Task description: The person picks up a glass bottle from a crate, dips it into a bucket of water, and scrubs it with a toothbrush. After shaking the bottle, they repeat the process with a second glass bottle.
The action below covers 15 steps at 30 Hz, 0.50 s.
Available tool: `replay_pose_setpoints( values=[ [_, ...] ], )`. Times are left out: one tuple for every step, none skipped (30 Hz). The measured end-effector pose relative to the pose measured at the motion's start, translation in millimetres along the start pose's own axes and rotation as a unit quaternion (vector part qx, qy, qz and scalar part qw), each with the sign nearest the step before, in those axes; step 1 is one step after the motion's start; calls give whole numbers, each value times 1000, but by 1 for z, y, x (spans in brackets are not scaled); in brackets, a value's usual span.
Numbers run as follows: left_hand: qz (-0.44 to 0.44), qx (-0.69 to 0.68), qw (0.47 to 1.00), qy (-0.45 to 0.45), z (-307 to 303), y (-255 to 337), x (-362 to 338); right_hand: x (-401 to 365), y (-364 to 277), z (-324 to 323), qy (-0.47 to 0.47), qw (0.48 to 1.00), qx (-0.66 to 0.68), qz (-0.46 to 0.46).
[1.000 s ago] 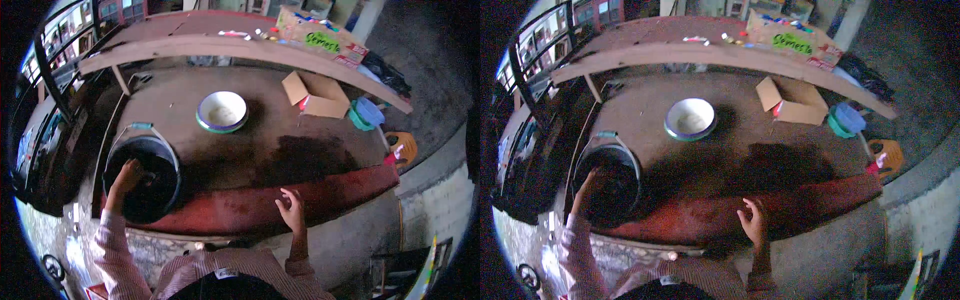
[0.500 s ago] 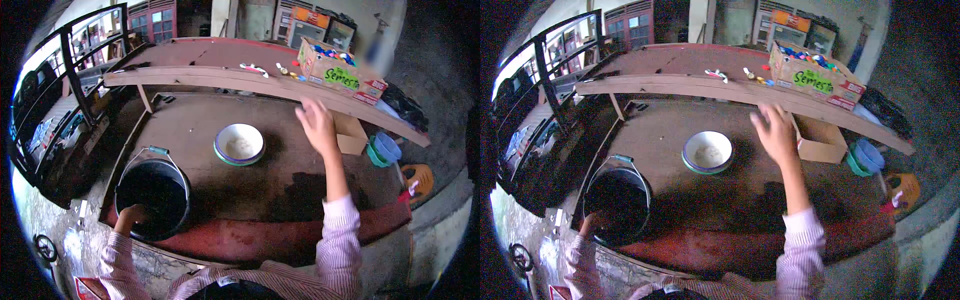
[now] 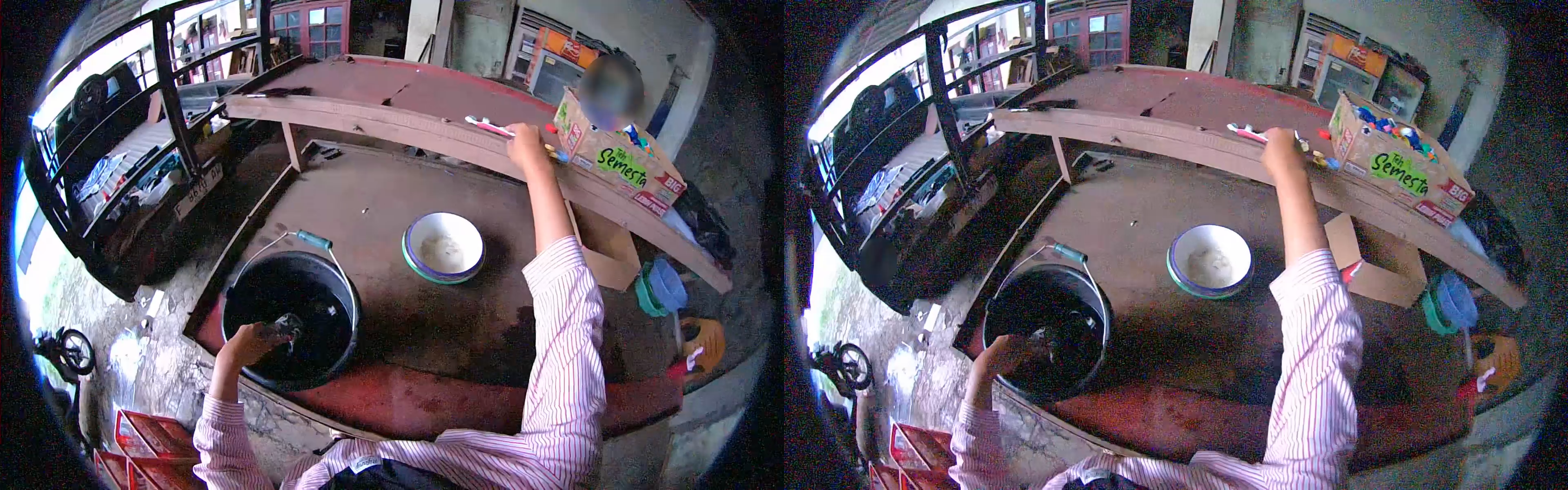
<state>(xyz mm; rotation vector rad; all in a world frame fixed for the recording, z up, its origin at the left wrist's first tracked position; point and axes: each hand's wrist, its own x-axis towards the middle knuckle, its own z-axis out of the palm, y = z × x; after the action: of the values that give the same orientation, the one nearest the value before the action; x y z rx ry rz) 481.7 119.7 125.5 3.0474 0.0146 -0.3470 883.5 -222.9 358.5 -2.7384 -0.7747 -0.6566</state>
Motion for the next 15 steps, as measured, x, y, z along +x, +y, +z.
replay_pose_setpoints(
  values=[
    [-22, -143, 988, 48, -2, 4, -3, 2, 11, 12, 94, 995, 2, -30],
    [-42, -281, 954, 95, -3, 7, -3, 4, 22, 22, 187, 980, 4, -59],
    [8, -142, 983, 117, -5, 13, 0, 1, 22, 22, 235, 968, -21, -86],
    [6, -144, 982, 118, 1, 12, 2, -1, 21, 22, 235, 968, -21, -89],
    [-34, -152, 979, 128, 10, 10, 5, -6, 22, 22, 241, 968, -13, -74],
    [-74, -160, 975, 137, 9, 14, 5, -12, 18, 18, 247, 967, -5, -58],
    [-76, -256, 948, 172, 6, 20, 2, -16, 15, 15, 232, 972, -19, -23],
    [-80, -258, 947, 171, 5, 21, 7, 3, 55, 40, 242, 970, -2, -1],
    [-95, -270, 947, 146, 6, 18, 12, 4, 44, 36, 248, 968, 19, 20],
    [-115, -282, 945, 117, 6, 16, 10, -15, 46, 28, 371, 926, -74, -10],
    [-131, -261, 950, 110, -5, 22, 6, -37, 22, 5, 317, 944, 3, 89],
    [-148, -241, 954, 99, -16, 27, 4, -49, 19, 0, 396, 915, 32, 65],
    [-149, -234, 958, 73, -16, 25, 5, -68, 4, -9, 421, 888, 172, 67],
    [-147, -227, 961, 49, -1, 19, 7, -79, 7, -6, 469, 862, 187, 45],
    [-69, -169, 974, 131, 47, -6, 21, -94, 5, -1, 490, 824, 277, 64]
  ],
)
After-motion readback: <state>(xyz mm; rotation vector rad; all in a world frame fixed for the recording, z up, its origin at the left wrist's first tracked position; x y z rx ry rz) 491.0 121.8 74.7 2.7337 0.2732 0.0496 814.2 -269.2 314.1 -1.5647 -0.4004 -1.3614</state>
